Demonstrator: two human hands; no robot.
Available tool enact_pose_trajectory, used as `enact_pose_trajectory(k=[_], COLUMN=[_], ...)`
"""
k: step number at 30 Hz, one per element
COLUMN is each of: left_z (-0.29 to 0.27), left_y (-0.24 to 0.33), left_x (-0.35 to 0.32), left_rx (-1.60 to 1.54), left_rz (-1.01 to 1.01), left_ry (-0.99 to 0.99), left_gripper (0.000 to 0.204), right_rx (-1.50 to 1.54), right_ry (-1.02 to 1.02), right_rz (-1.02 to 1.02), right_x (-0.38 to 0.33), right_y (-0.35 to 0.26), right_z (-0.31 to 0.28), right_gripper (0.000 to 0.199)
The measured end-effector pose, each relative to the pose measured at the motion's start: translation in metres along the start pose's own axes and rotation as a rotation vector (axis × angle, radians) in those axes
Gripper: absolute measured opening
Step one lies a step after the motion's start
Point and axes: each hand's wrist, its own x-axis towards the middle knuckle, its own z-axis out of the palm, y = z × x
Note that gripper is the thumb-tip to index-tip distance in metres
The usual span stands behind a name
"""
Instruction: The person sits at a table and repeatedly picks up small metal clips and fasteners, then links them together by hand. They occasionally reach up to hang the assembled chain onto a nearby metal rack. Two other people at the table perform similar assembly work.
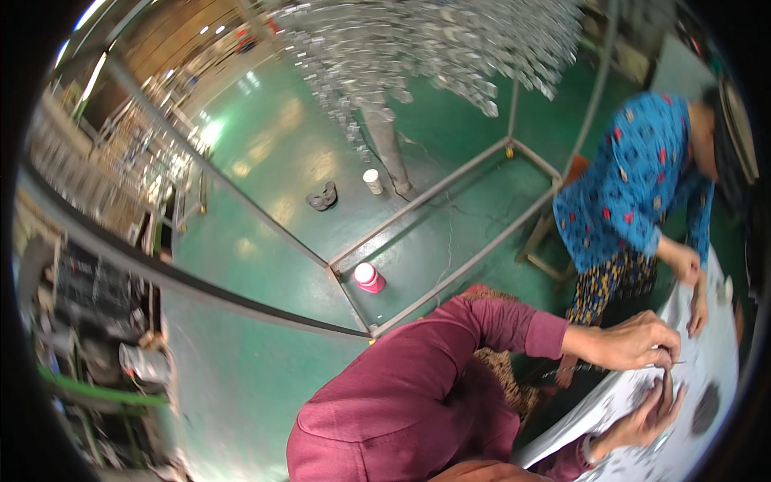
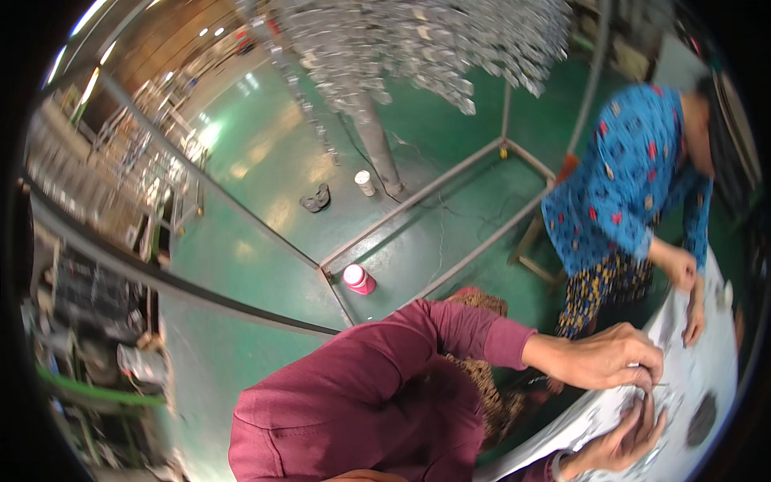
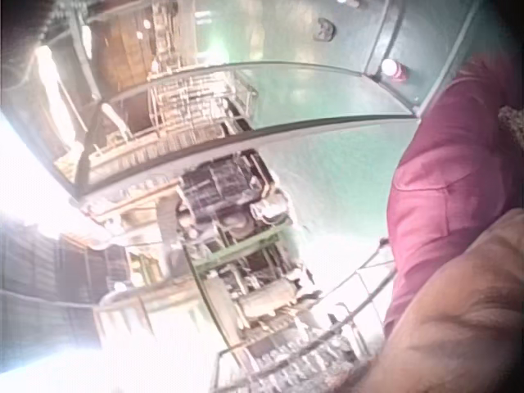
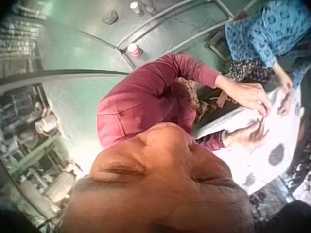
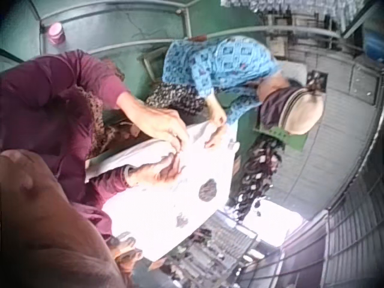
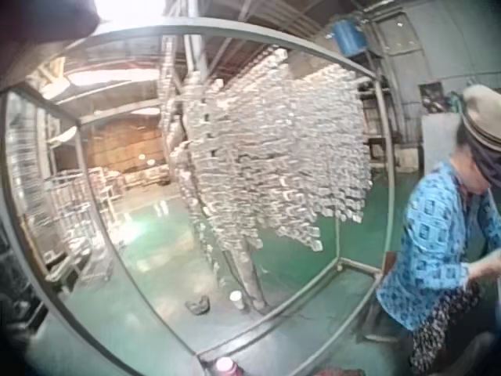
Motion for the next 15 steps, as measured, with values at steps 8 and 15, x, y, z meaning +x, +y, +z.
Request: enact_pose_trajectory(k=[8,15], left_z=[-0.087,-0.162], left_y=[0.121,0.219], left_x=[0.041,0.04], left_rx=[-0.026,0.331], left_rz=[0.143,0.374], left_ry=[0.256,0.452], left_gripper=[0.006,0.007], right_rx=[0.02,-0.48], right_ry=[-0.403,-1.601], right_rz=[0.263,0.202], right_x=[0.034,-0.068], right_y=[0.078,0.294], right_z=[0.047,0.048], right_gripper=[0.034,0.023])
